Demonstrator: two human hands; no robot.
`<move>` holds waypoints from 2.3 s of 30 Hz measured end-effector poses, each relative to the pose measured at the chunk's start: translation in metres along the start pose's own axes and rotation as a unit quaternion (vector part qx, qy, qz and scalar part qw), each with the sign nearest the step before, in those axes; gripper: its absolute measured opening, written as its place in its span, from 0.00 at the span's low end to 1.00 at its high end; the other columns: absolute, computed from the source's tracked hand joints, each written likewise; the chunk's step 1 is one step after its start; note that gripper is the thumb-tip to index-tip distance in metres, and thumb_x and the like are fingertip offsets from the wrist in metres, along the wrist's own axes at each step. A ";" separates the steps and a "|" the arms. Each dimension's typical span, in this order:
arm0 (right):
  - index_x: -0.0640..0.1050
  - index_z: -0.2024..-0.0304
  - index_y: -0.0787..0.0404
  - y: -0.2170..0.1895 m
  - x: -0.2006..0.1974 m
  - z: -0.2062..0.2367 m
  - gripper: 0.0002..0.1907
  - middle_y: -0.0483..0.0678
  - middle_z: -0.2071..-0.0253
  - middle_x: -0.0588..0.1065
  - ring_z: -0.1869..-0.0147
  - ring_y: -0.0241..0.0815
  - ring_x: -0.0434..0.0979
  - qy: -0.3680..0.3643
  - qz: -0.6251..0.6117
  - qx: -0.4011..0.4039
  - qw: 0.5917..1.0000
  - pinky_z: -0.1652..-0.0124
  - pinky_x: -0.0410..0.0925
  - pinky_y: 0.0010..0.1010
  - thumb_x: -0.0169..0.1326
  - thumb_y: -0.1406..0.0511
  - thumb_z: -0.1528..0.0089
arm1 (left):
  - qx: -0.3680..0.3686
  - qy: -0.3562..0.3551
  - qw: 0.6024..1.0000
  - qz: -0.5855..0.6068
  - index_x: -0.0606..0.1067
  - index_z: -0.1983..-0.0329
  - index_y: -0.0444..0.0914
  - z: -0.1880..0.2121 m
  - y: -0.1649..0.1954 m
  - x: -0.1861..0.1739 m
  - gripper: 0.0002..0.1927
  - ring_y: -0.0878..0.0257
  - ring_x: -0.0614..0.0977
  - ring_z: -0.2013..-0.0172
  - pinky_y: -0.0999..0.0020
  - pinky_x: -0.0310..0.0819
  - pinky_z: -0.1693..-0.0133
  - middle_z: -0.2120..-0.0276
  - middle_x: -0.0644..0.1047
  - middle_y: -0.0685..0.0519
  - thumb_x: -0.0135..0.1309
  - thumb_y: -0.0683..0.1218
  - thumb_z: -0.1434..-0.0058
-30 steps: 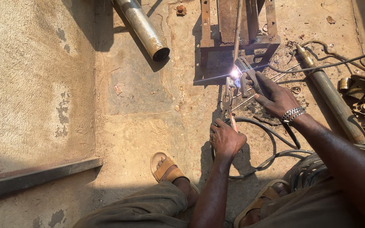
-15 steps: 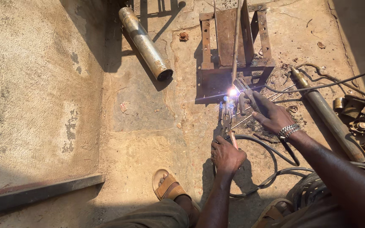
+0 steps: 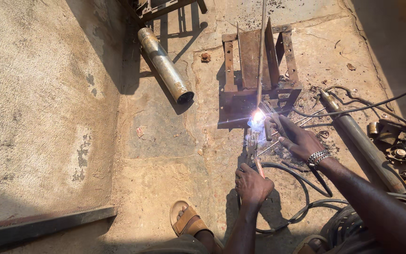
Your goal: The person welds a vertical metal rod to a rectangular metal frame using a welding torch and filler rod. They hold the rod with pliers, apply the torch to create weld beads, and later reposition the rod to weld a horizontal section.
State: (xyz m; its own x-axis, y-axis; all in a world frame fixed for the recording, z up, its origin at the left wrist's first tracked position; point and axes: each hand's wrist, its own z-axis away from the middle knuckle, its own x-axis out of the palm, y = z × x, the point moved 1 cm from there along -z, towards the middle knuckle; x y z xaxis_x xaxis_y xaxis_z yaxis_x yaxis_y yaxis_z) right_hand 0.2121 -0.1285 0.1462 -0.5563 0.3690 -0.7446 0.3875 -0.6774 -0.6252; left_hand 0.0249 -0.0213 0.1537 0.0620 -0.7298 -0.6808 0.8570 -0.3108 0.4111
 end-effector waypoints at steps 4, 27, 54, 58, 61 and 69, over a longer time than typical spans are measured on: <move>0.56 0.23 0.36 0.007 0.004 -0.003 0.43 0.58 0.41 0.76 0.40 0.59 0.79 -0.014 0.020 0.028 0.999 0.41 0.71 0.48 0.56 0.49 0.40 | -0.001 -0.003 1.000 0.003 0.56 0.38 0.28 -0.002 -0.002 0.003 0.42 0.36 0.72 0.41 0.44 0.66 0.39 0.43 0.65 0.31 0.61 0.50 0.49; 0.54 0.24 0.33 -0.001 0.007 -0.007 0.44 0.57 0.41 0.76 0.46 0.57 0.84 -0.030 0.011 0.045 0.998 0.45 0.76 0.49 0.55 0.48 0.40 | -0.005 -0.041 0.996 0.082 0.49 0.32 0.25 -0.002 -0.003 0.001 0.47 0.34 0.73 0.41 0.47 0.68 0.39 0.39 0.61 0.28 0.58 0.46 0.50; 0.58 0.26 0.38 0.006 0.006 0.004 0.43 0.58 0.37 0.73 0.39 0.59 0.77 0.022 -0.011 -0.043 0.999 0.42 0.70 0.49 0.59 0.51 0.42 | -0.006 -0.035 0.999 0.013 0.50 0.34 0.27 -0.002 -0.001 -0.002 0.47 0.34 0.71 0.41 0.44 0.64 0.38 0.40 0.62 0.29 0.62 0.48 0.49; 0.57 0.25 0.37 0.005 0.006 0.007 0.43 0.57 0.38 0.74 0.39 0.57 0.79 -0.004 -0.006 0.008 1.000 0.40 0.70 0.48 0.58 0.52 0.40 | 0.003 -0.011 1.000 0.020 0.53 0.36 0.28 -0.001 -0.001 -0.001 0.45 0.35 0.72 0.41 0.46 0.67 0.38 0.42 0.64 0.30 0.61 0.49 0.51; 0.58 0.25 0.38 0.009 0.007 0.005 0.44 0.56 0.37 0.74 0.39 0.56 0.78 0.003 -0.011 -0.016 1.000 0.39 0.70 0.47 0.59 0.54 0.42 | 0.008 0.006 1.000 0.014 0.55 0.37 0.27 -0.001 -0.002 0.003 0.43 0.35 0.74 0.42 0.45 0.69 0.39 0.42 0.65 0.30 0.60 0.48 0.52; 0.59 0.27 0.43 0.015 0.015 -0.001 0.41 0.58 0.37 0.73 0.37 0.59 0.76 0.042 -0.028 -0.088 0.995 0.41 0.69 0.49 0.59 0.56 0.41 | 0.006 0.011 1.000 0.015 0.48 0.32 0.26 -0.007 -0.010 0.012 0.50 0.35 0.70 0.40 0.45 0.64 0.38 0.40 0.62 0.30 0.63 0.49 0.50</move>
State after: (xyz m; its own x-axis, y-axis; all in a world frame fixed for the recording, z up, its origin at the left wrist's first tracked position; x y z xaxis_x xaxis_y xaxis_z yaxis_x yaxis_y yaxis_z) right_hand 0.2107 -0.1324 0.1256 -0.5197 0.4598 -0.7201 0.4849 -0.5352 -0.6917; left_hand 0.0206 -0.0227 0.1366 0.0986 -0.7255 -0.6812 0.8481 -0.2969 0.4390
